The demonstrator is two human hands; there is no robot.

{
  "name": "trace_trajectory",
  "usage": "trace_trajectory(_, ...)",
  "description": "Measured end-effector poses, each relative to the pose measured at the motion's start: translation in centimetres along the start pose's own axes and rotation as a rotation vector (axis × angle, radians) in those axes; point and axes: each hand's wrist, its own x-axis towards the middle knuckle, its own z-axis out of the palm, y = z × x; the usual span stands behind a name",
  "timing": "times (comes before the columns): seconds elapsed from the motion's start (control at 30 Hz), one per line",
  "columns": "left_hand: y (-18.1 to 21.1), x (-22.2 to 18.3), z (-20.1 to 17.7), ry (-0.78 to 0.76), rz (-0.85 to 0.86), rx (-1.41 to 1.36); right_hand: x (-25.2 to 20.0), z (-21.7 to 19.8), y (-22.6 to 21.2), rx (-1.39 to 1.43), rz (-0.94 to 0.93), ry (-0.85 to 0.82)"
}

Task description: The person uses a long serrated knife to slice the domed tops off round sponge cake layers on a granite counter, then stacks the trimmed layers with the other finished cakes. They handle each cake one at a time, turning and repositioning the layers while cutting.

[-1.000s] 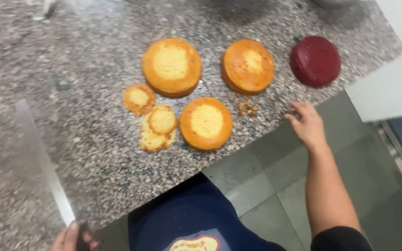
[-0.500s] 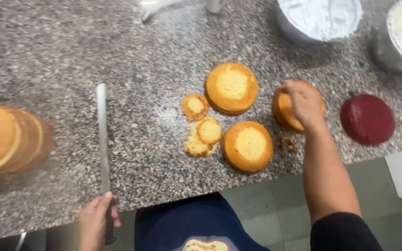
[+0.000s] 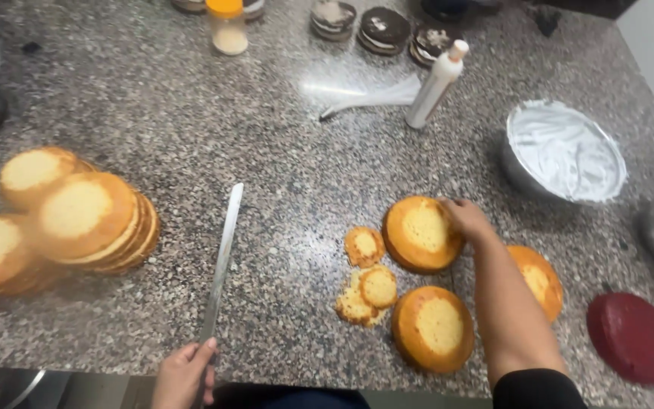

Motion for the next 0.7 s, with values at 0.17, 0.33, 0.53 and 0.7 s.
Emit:
trace_trajectory(0.17,0.2,0.0,0.1,0.004,-0.029,-0.027,0.0,-2.5,1.5,0.587,0.181,-0.386)
trace_trajectory(0.33,0.6,-0.9,0.0,-0.022,0.042,0.022,-1.2,-1.1,4.4,0.974,-0.091,-0.551)
trace_trajectory(0.53,1.6,-2.6,-0.1,-0.091,0.161,0.012,-8.0,-5.6,-3.0,0.660,-0.344,-0.374)
trace_trajectory(0.7,-1.1,-2.4,-0.2,-0.136,0.243,-0.065,-13.5,-7.9,-8.2,0.503,-0.530,-0.312)
